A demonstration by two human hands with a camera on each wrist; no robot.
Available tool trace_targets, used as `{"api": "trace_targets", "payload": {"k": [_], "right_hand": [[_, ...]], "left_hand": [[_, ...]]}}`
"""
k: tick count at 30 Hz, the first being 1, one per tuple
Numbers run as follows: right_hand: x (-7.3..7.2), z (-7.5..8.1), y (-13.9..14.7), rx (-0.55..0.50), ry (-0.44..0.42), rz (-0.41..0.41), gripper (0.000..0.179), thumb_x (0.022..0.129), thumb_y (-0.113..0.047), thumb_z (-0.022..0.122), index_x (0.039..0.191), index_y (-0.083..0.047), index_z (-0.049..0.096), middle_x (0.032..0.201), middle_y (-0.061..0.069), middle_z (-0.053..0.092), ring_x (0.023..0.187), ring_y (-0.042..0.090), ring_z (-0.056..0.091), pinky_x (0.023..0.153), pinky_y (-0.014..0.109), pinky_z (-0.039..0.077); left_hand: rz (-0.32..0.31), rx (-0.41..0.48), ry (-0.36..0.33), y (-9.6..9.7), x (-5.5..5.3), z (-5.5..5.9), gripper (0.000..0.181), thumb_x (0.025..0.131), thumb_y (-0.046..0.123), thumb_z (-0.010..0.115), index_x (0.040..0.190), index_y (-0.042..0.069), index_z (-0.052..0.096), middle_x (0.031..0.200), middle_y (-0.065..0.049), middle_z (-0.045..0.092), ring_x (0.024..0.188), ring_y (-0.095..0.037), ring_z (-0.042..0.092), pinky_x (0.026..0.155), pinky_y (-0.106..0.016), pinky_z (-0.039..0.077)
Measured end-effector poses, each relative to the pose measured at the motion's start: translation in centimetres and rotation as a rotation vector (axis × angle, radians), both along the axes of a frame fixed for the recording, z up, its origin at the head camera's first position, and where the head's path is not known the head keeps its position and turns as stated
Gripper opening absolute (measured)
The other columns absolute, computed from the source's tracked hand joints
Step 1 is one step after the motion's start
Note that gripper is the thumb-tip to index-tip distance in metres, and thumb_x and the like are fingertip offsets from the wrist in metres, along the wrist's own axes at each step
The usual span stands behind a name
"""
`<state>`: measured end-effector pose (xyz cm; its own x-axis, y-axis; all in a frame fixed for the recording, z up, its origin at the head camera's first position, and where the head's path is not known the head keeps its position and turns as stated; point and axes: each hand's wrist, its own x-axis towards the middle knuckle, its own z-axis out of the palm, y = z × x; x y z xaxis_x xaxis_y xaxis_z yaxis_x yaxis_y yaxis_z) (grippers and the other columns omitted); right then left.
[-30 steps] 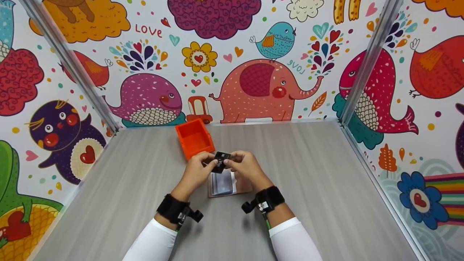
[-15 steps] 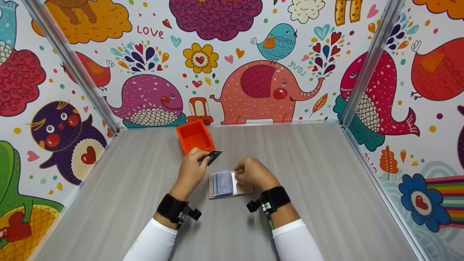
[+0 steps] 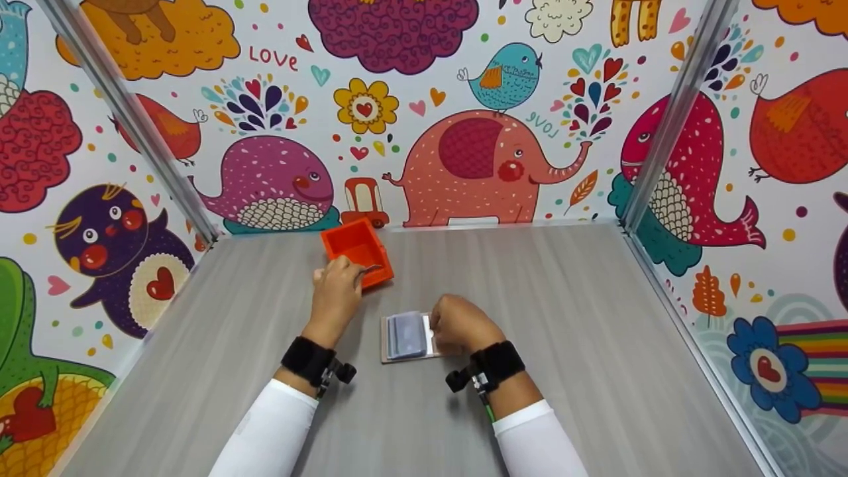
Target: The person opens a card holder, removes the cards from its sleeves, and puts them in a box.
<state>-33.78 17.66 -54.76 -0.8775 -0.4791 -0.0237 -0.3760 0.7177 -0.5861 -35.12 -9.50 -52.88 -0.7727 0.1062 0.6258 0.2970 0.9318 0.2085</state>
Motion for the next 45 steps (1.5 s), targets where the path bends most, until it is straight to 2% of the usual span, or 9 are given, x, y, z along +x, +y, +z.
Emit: {"api": "trace_targets", "payload": {"k": [5, 8, 15, 20, 25, 31, 38, 41, 45], "right_hand": [[0.1, -0.1, -0.2, 0.034, 0.032, 0.016, 0.026, 0.079, 0.011, 0.084, 0.099, -0.005, 0.088, 0.108, 0.007, 0.076, 0.093, 0.019, 0.064, 0.076, 0.032, 0.056], [0.2, -0.1, -0.6, 0.044, 0.030, 0.029, 0.026, 0.080, 0.010, 0.085, 0.099, -0.007, 0.089, 0.113, 0.007, 0.077, 0.098, 0.019, 0.065, 0.080, 0.033, 0.058], [0.3, 0.3, -0.8, 0.073, 0.022, 0.017, 0.027, 0.081, 0.009, 0.085, 0.101, -0.009, 0.090, 0.114, 0.005, 0.078, 0.096, 0.019, 0.065, 0.079, 0.034, 0.058], [0.4, 0.4, -0.5, 0.070, 0.039, 0.031, 0.026, 0.081, 0.009, 0.084, 0.100, -0.008, 0.090, 0.112, 0.005, 0.077, 0.095, 0.019, 0.065, 0.077, 0.032, 0.057], [0.2, 0.3, -0.5, 0.056, 0.036, 0.044, 0.026, 0.082, 0.010, 0.083, 0.100, -0.007, 0.089, 0.110, 0.005, 0.076, 0.093, 0.019, 0.064, 0.073, 0.030, 0.055], [0.1, 0.3, -0.3, 0.066, 0.026, 0.019, 0.025, 0.083, 0.008, 0.084, 0.099, -0.010, 0.089, 0.113, 0.005, 0.077, 0.096, 0.021, 0.064, 0.076, 0.033, 0.057], [0.2, 0.3, 0.0, 0.052, 0.044, 0.040, 0.021, 0.081, 0.008, 0.084, 0.096, -0.006, 0.089, 0.116, 0.008, 0.078, 0.104, 0.022, 0.069, 0.086, 0.038, 0.061], [0.1, 0.2, 0.0, 0.050, 0.042, 0.042, 0.021, 0.081, 0.007, 0.084, 0.096, -0.006, 0.089, 0.115, 0.008, 0.078, 0.102, 0.021, 0.068, 0.085, 0.037, 0.060], [0.1, 0.2, 0.1, 0.048, 0.035, 0.039, 0.020, 0.081, 0.007, 0.085, 0.097, -0.005, 0.088, 0.117, 0.008, 0.078, 0.103, 0.021, 0.068, 0.085, 0.036, 0.060]], "left_hand": [[0.006, -0.067, -0.094, -0.2, -1.2, 0.0, 0.014, 0.099, -0.004, 0.075, 0.106, 0.005, 0.083, 0.104, -0.012, 0.069, 0.106, -0.031, 0.068, 0.091, -0.048, 0.040], [0.031, -0.092, -0.140, -0.5, -1.6, -0.1, 0.014, 0.102, -0.002, 0.075, 0.110, 0.005, 0.084, 0.108, -0.012, 0.071, 0.109, -0.031, 0.068, 0.094, -0.049, 0.040], [0.025, -0.112, -0.180, -0.4, -2.6, -0.6, 0.018, 0.101, -0.004, 0.071, 0.110, 0.003, 0.085, 0.110, -0.013, 0.072, 0.111, -0.033, 0.068, 0.093, -0.049, 0.042], [0.039, -0.157, -0.220, 0.3, -3.1, -0.9, 0.017, 0.104, 0.000, 0.074, 0.117, 0.004, 0.086, 0.114, -0.014, 0.073, 0.115, -0.033, 0.067, 0.097, -0.050, 0.044], [0.064, -0.193, -0.206, 0.6, -3.5, -1.2, 0.018, 0.104, -0.001, 0.073, 0.114, 0.004, 0.087, 0.114, -0.015, 0.075, 0.115, -0.034, 0.068, 0.099, -0.052, 0.045], [0.066, -0.233, -0.209, 1.0, -3.9, -1.5, 0.023, 0.104, -0.003, 0.069, 0.114, 0.006, 0.088, 0.110, -0.015, 0.080, 0.109, -0.033, 0.070, 0.097, -0.051, 0.045], [0.092, -0.243, -0.084, 0.9, -3.8, -2.3, 0.026, 0.100, 0.005, 0.064, 0.097, 0.006, 0.089, 0.093, -0.015, 0.081, 0.095, -0.031, 0.070, 0.090, -0.050, 0.045], [0.092, -0.245, -0.128, 0.9, -3.8, -2.2, 0.023, 0.100, 0.004, 0.066, 0.099, 0.005, 0.090, 0.094, -0.015, 0.083, 0.098, -0.031, 0.069, 0.091, -0.051, 0.044], [0.084, -0.258, -0.241, 1.1, -4.1, -2.1, 0.018, 0.103, 0.005, 0.072, 0.105, 0.005, 0.089, 0.099, -0.015, 0.084, 0.103, -0.030, 0.067, 0.096, -0.052, 0.042]]}}
